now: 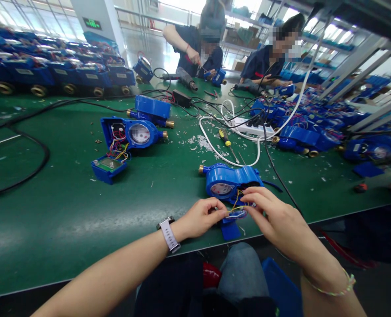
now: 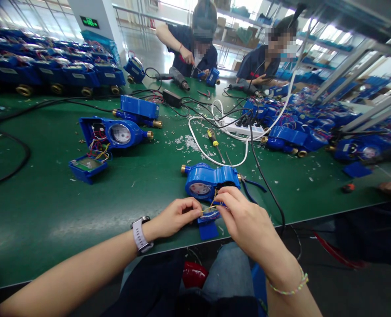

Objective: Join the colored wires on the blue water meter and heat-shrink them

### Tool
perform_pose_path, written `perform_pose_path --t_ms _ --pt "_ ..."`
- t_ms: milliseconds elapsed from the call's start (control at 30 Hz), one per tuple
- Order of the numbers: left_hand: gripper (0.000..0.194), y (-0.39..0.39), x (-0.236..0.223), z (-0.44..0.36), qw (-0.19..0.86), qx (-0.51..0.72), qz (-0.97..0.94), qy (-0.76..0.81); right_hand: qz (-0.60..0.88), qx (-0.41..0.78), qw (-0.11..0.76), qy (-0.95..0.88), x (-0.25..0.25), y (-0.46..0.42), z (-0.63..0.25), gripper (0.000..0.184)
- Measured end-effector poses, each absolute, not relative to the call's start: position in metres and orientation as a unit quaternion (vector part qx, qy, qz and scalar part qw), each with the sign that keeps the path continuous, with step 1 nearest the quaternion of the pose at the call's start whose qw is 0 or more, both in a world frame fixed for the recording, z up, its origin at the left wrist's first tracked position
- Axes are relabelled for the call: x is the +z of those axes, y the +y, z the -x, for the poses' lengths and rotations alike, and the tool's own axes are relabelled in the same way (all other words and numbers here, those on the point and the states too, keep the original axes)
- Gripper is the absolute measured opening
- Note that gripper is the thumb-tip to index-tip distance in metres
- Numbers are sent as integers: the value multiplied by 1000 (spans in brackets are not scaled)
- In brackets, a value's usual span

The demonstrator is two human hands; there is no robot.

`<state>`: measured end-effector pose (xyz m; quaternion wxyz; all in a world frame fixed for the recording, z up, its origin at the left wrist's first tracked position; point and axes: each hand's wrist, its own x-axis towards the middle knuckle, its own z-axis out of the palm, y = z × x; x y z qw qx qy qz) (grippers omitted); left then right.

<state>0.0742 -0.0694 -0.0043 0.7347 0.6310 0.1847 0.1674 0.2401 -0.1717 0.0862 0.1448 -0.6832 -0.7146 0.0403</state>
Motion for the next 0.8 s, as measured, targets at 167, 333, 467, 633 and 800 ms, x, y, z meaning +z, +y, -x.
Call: perform_pose_path --t_ms 167,333,467,633,800 --pt "41 -69 -3 -75 764 168 -590 201 653 108 272 -698 78 -179 -233 10" --pt "43 -69 -4 -76 789 164 -559 194 674 130 301 -662 58 -183 -226 6" --pt "41 -69 -7 -75 779 179 -570 190 683 121 333 -639 49 -177 -221 10" --pt "35 -67 -6 -74 747 190 -606 194 629 85 324 -702 49 -170 -222 13" --pt "32 -65 -3 -73 732 188 -624 198 637 101 320 -694 48 -171 -225 11"
